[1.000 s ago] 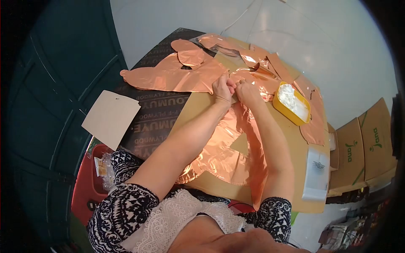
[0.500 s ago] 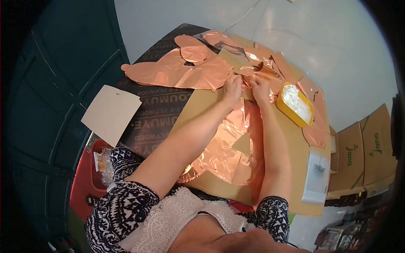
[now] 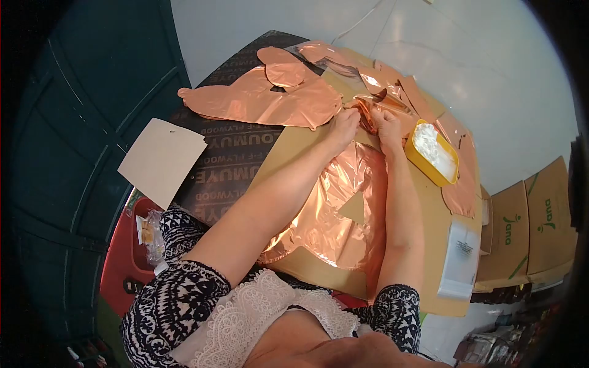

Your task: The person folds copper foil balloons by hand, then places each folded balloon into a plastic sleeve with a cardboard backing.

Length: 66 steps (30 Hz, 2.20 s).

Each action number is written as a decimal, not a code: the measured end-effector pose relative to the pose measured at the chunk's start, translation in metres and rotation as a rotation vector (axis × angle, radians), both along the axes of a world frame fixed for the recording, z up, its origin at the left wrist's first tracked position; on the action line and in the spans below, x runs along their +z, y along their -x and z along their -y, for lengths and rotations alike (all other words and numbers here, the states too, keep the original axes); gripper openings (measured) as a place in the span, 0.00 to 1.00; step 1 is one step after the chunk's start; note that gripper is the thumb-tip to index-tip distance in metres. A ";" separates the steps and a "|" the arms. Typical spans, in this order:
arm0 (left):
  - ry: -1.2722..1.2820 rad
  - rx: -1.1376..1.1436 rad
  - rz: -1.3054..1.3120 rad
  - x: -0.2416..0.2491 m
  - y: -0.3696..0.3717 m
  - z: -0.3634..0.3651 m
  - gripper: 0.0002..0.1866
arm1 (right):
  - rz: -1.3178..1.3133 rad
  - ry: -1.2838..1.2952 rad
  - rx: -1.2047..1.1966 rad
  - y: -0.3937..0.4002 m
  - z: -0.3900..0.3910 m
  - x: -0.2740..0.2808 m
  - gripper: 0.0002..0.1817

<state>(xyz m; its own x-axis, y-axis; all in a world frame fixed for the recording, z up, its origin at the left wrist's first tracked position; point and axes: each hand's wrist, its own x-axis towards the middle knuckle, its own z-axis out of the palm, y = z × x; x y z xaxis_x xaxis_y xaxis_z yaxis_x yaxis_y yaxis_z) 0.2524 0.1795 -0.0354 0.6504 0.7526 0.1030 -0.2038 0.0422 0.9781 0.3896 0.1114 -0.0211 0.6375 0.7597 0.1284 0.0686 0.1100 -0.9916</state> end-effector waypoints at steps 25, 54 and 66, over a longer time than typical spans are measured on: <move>0.102 0.000 0.093 0.004 0.002 0.004 0.22 | 0.349 0.058 0.041 0.007 0.006 -0.012 0.03; -0.418 0.046 -0.260 0.023 0.016 0.014 0.24 | 0.165 0.043 0.080 -0.012 -0.004 -0.018 0.15; -0.342 0.032 -0.132 -0.005 0.000 0.000 0.20 | 1.109 0.322 -0.112 -0.004 -0.003 0.029 0.08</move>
<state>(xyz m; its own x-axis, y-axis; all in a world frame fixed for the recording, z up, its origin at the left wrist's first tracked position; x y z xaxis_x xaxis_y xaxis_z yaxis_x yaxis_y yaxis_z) 0.2521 0.1795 -0.0402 0.6517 0.7091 0.2693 -0.0711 -0.2963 0.9524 0.3936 0.1141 0.0077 0.3614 0.8055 0.4697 0.9110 -0.1977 -0.3620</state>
